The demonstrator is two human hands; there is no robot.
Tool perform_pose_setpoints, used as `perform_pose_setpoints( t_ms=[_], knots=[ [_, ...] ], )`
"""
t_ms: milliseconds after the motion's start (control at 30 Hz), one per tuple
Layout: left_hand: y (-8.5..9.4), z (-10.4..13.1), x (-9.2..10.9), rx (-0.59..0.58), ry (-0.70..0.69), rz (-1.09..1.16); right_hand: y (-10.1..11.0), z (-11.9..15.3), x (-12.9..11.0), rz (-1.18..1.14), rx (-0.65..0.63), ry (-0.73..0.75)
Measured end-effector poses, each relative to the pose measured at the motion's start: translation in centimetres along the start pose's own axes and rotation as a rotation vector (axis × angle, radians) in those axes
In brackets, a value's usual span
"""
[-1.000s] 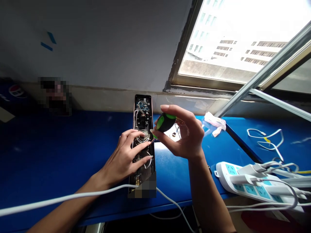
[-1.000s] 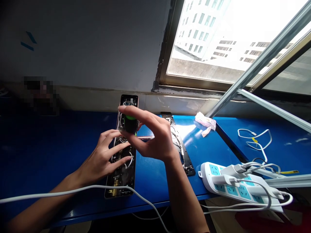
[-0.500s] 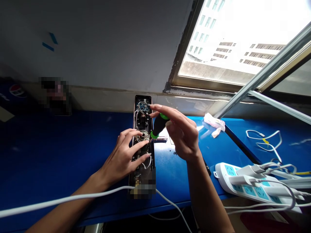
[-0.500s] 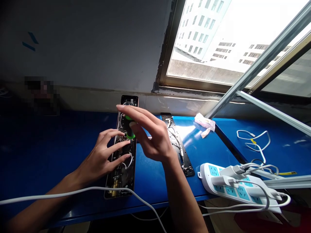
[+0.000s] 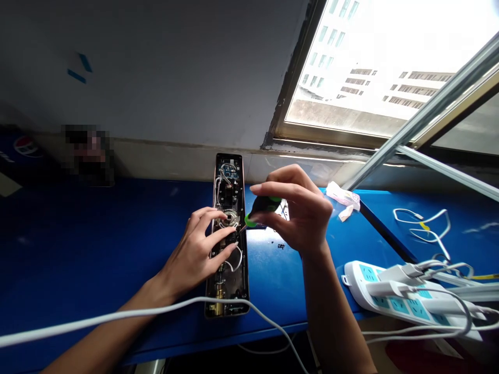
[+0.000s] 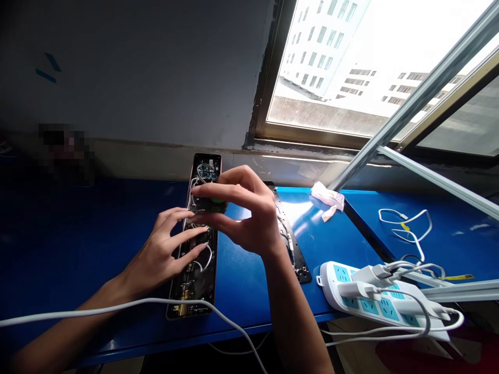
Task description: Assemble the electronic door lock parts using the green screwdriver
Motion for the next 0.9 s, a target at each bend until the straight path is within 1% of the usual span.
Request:
perform_pose_setpoints(
  t_ms=[67, 133, 200, 267, 333, 367, 433, 500, 567, 733, 800, 900],
  knots=[
    [0.1, 0.0, 0.0, 0.007, 0.001, 0.004, -0.1, 0.0, 0.1, 0.022, -0.016, -0.024],
    [0.1, -0.1, 0.1, 0.013, -0.004, 0.009, -0.9, 0.0, 0.5, -0.040, -0.088, -0.076],
    [0.1, -0.1, 0.0, 0.014, -0.003, 0.009, -1.4, 0.1, 0.9, -0.115, -0.116, -0.119],
    [0.1, 0.0, 0.0, 0.014, 0.001, 0.004, -1.0, 0.1, 0.8, -0.101, -0.071, -0.089],
    [0.2, 0.0, -0.1, 0.019, 0.007, -0.002, -0.4, 0.0, 0.3, 0.003, -0.015, -0.027],
    [0.2, 0.0, -0.2, 0.021, 0.009, -0.001, -0.3, 0.0, 0.2, 0.046, -0.010, -0.008],
    [0.1, 0.0, -0.2, 0.021, 0.009, 0.003, -0.6, 0.0, 0.4, 0.048, -0.051, -0.043],
    [0.1, 0.0, -0.1, 0.021, 0.006, 0.008, -1.3, 0.1, 0.8, -0.047, -0.121, -0.114],
    [0.2, -0.1, -0.1, 0.024, 0.004, 0.007, -1.6, 0.1, 1.1, -0.109, -0.145, -0.139],
    [0.3, 0.0, 0.1, 0.030, 0.004, -0.001, -0.4, 0.0, 0.6, 0.035, -0.033, -0.049],
    [0.3, 0.0, 0.1, 0.029, 0.002, -0.001, -0.6, 0.0, 0.7, 0.027, -0.064, -0.072],
    [0.2, 0.0, 0.2, 0.028, -0.002, -0.001, -1.6, 0.1, 0.7, -0.090, -0.145, -0.108]
  ],
)
Point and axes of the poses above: each hand's wrist, its own z-axis away from the middle knuckle, its own y-axis out of the back of the hand, x = y × z, the point moved 10 cm from there along -z, towards the middle knuckle, and after that the axes turned 9 degrees about z, right-handed, at the moved point
